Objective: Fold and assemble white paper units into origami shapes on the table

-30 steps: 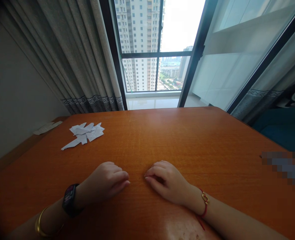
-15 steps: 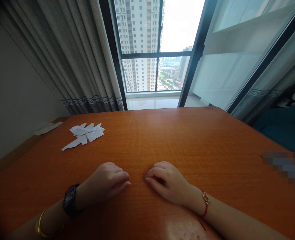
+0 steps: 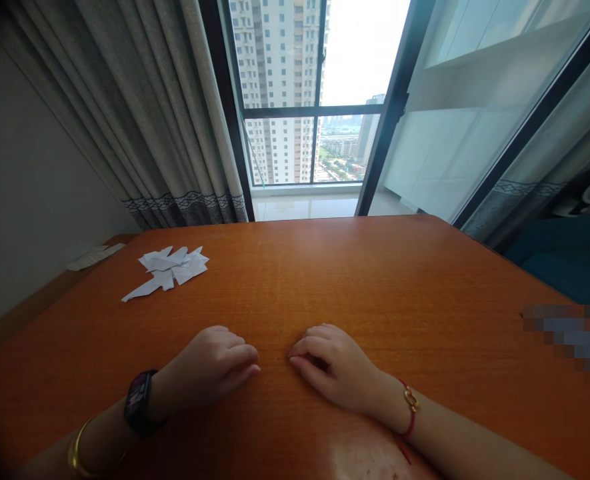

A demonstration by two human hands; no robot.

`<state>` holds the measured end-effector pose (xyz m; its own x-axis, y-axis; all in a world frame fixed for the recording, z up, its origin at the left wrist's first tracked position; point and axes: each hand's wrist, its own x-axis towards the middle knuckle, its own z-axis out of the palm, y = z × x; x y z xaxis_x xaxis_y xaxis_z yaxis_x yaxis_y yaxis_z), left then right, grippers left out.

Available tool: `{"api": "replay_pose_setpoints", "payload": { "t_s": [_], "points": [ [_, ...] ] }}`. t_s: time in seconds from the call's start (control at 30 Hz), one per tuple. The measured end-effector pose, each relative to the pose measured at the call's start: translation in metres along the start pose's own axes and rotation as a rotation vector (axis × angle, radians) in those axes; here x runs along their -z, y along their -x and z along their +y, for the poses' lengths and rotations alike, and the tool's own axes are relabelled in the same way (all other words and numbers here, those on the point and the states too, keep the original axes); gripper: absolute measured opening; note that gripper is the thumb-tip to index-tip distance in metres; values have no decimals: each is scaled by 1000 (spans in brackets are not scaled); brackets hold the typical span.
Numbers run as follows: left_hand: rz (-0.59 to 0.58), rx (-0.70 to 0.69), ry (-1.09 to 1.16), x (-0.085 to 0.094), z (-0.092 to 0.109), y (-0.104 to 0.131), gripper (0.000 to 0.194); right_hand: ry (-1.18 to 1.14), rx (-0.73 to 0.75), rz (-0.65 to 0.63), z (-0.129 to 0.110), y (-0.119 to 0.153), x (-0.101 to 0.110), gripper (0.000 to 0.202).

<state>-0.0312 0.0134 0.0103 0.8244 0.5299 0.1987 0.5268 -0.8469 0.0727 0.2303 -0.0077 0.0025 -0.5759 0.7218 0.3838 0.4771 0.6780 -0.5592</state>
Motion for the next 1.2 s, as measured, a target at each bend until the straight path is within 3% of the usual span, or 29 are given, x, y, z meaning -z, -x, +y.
{"api": "replay_pose_setpoints", "payload": {
  "t_s": [1.2],
  "points": [
    [-104, 58, 38, 2, 0, -2, 22, -41, -61, -16, 0, 2, -3, 12]
  ]
}}
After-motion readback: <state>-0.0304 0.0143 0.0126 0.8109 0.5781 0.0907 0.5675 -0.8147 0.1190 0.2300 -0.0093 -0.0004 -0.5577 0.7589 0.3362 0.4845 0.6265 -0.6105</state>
